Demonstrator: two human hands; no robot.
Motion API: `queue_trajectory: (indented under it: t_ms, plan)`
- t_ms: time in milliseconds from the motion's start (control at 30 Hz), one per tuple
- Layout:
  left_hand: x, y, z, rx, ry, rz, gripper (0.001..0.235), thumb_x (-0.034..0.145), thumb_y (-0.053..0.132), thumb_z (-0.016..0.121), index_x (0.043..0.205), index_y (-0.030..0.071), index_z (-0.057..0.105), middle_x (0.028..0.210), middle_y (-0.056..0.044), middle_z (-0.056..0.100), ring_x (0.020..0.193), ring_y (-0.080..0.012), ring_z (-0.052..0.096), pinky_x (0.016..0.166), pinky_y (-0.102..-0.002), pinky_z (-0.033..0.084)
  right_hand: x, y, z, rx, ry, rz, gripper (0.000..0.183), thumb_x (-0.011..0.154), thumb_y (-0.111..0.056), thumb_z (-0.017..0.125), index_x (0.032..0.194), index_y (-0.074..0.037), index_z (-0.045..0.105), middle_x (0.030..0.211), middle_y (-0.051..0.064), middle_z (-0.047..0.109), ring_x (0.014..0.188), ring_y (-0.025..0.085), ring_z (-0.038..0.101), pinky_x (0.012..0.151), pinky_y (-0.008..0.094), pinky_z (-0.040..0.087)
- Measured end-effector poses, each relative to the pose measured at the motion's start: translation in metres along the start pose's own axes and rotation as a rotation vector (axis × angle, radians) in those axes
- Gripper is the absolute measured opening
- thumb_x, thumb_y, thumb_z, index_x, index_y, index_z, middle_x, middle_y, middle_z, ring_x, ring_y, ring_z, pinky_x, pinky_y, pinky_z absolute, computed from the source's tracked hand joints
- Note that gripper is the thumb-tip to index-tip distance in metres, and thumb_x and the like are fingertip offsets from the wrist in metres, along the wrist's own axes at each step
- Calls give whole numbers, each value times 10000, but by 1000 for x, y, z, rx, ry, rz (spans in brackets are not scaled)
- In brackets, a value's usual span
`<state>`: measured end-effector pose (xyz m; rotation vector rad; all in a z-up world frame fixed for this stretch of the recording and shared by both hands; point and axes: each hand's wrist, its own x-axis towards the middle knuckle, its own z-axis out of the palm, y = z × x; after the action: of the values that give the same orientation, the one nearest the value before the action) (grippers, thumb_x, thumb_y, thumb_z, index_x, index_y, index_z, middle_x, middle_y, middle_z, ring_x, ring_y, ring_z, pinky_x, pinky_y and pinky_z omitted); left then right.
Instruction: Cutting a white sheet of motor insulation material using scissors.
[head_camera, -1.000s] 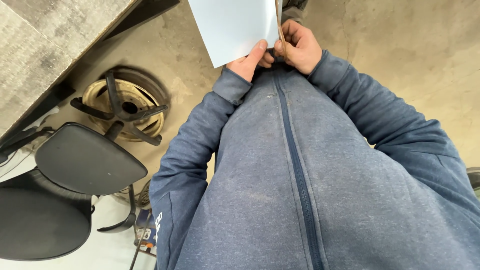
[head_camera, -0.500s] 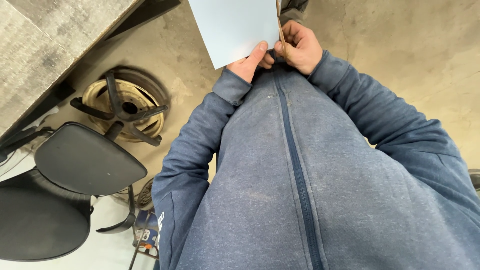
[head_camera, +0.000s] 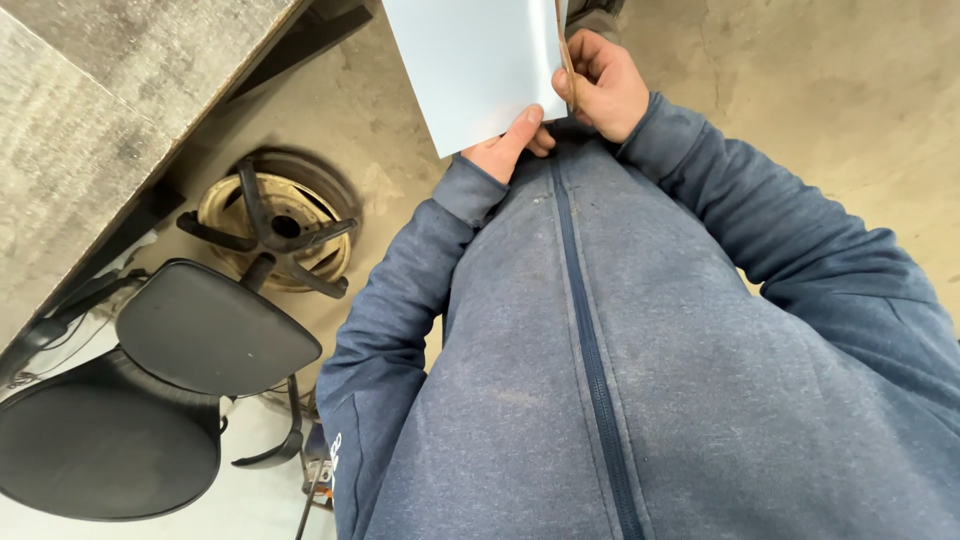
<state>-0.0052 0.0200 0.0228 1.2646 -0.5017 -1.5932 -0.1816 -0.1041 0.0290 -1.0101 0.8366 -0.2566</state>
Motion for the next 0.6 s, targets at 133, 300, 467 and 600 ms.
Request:
queue_trajectory:
  t_ms: [133,300,467,600]
  plan:
    - [-2,3,1,-4,9,-6,212,1034,184,644,1056,-18,706,801,-90,738,686,-164,693,649,-295,595,0,-2,2,20,4,6,253,1081,-288,658,1144,-73,542,852,-14,609,579,30,454,502,220,362]
    - [-2,0,1,17,11,22,211,1041,178,641,1069,-21,705,803,-94,742,682,-172,698,645,-294,597,-1,-2,2,43,-9,10,248,1082,-287,656,1132,-75,539,831,-14,601,564,34,453,499,220,365]
    - [-1,4,1,9,16,38,207,1037,176,635,1079,-17,697,801,-90,736,678,-167,695,635,-292,593,0,0,0,29,-12,-10,236,1090,-274,659,1134,-71,547,829,-21,592,581,33,450,510,218,361]
    - [-2,6,1,16,4,25,200,1039,177,635,1056,-12,698,808,-91,747,691,-168,713,652,-296,614,-2,0,0,11,3,-17,236,1091,-275,667,1134,-65,566,821,-24,584,581,30,434,511,218,351]
